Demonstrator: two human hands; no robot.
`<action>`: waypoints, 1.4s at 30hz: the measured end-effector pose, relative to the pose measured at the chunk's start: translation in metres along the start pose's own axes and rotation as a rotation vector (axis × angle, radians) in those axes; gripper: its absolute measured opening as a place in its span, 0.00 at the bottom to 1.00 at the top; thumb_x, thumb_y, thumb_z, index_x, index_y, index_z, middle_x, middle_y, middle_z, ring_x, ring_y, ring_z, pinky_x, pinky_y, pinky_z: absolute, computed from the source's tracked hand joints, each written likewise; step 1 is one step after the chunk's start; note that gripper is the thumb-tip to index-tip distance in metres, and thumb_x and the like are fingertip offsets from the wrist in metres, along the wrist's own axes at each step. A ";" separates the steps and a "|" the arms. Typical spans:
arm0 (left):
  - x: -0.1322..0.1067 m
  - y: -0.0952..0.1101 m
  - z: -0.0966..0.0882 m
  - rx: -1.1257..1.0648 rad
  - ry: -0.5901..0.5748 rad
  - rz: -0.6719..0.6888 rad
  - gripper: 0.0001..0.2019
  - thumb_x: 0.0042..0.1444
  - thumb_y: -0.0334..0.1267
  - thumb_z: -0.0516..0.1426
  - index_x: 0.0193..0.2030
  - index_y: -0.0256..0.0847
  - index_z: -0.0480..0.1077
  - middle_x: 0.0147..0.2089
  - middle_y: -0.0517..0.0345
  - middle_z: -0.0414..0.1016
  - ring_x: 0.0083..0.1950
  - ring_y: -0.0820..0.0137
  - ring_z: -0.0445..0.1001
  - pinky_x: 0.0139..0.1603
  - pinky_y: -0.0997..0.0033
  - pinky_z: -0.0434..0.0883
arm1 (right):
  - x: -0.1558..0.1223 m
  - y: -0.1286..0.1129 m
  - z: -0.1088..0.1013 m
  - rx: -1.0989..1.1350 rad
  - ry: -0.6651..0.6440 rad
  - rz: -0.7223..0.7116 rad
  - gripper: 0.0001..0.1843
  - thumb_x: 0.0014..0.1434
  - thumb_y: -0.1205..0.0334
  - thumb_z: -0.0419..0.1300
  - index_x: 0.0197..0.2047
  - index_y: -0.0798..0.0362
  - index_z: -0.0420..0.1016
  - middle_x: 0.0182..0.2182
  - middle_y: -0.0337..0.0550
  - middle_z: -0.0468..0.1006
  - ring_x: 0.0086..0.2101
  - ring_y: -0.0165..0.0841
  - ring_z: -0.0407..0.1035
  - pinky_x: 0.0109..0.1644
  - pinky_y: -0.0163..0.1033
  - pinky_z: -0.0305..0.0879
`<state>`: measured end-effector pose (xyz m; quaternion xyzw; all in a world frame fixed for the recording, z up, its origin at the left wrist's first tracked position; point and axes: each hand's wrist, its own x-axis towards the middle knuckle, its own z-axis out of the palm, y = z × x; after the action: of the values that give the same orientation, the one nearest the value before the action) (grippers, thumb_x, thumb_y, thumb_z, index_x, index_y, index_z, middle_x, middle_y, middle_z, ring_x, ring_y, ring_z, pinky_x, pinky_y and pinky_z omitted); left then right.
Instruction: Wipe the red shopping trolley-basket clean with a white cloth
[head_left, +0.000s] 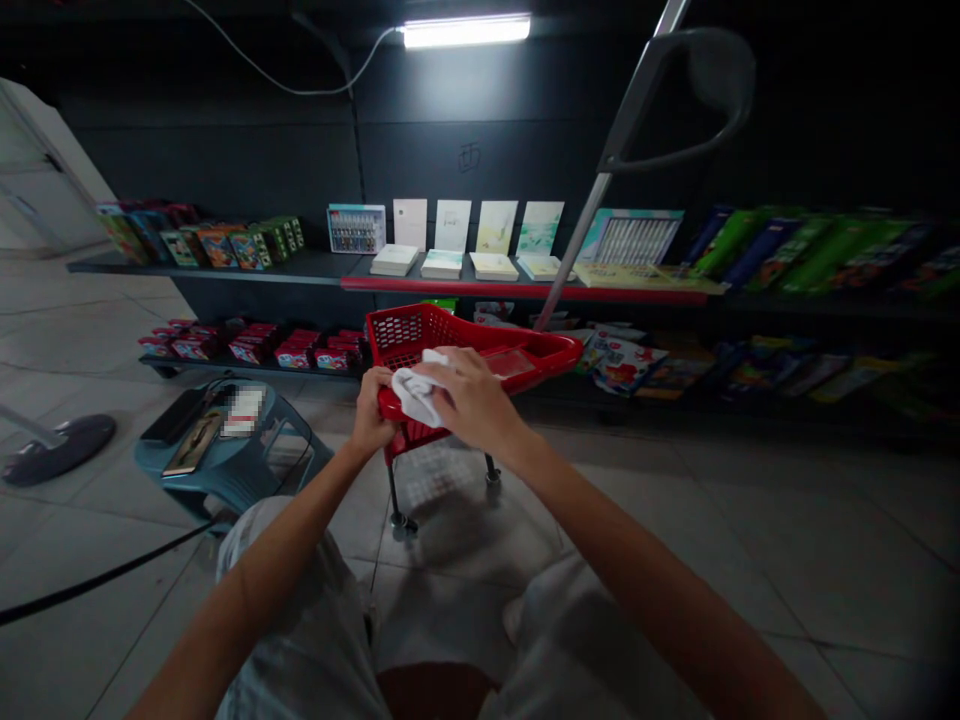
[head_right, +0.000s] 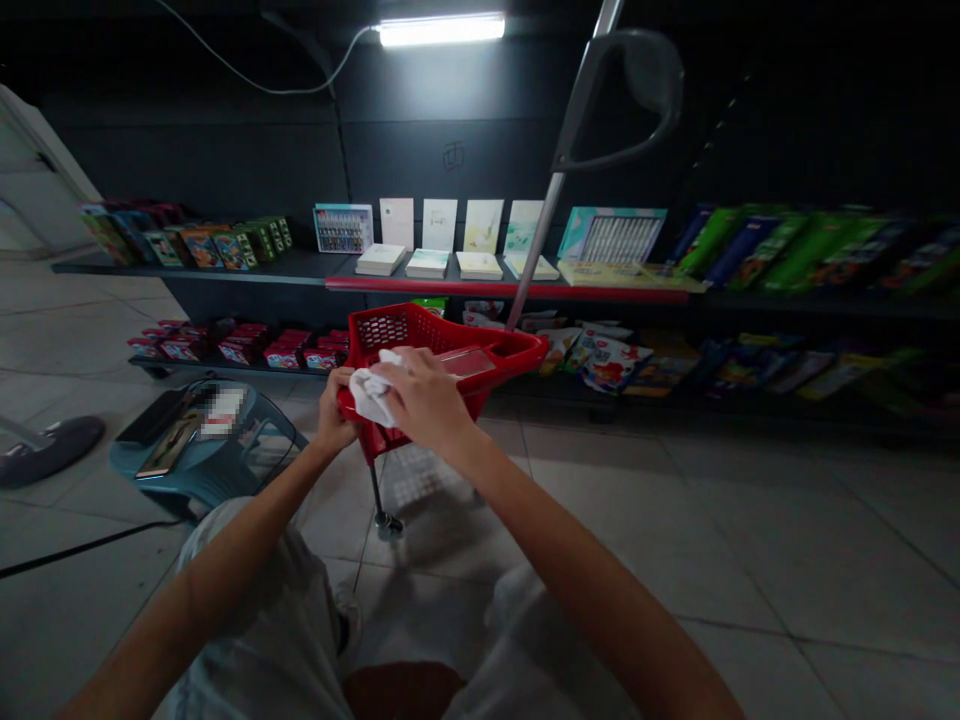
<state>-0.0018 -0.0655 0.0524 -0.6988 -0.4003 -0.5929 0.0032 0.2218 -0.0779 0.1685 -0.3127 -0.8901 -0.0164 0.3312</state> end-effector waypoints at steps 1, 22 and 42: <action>0.000 -0.002 -0.001 -0.005 -0.001 0.013 0.13 0.56 0.44 0.60 0.44 0.45 0.62 0.45 0.53 0.70 0.47 0.62 0.72 0.50 0.58 0.72 | 0.004 -0.014 0.006 -0.036 -0.028 0.018 0.21 0.70 0.64 0.54 0.61 0.49 0.78 0.60 0.51 0.74 0.57 0.46 0.66 0.63 0.53 0.65; 0.001 -0.013 -0.011 -0.026 -0.029 0.069 0.12 0.52 0.37 0.56 0.41 0.46 0.57 0.42 0.55 0.67 0.44 0.64 0.70 0.48 0.60 0.71 | -0.013 0.044 -0.003 -0.021 0.132 0.098 0.16 0.67 0.54 0.60 0.54 0.48 0.78 0.54 0.53 0.76 0.55 0.49 0.68 0.61 0.54 0.67; 0.009 -0.007 -0.016 -0.046 0.128 0.117 0.10 0.64 0.48 0.53 0.38 0.47 0.58 0.36 0.60 0.67 0.40 0.66 0.71 0.63 0.45 0.72 | -0.038 0.114 -0.019 -0.204 0.284 0.363 0.13 0.61 0.58 0.58 0.47 0.50 0.77 0.47 0.53 0.77 0.48 0.49 0.69 0.54 0.51 0.68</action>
<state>-0.0188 -0.0632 0.0616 -0.6814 -0.3441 -0.6443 0.0475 0.3203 -0.0117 0.1403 -0.4938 -0.7575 -0.0904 0.4173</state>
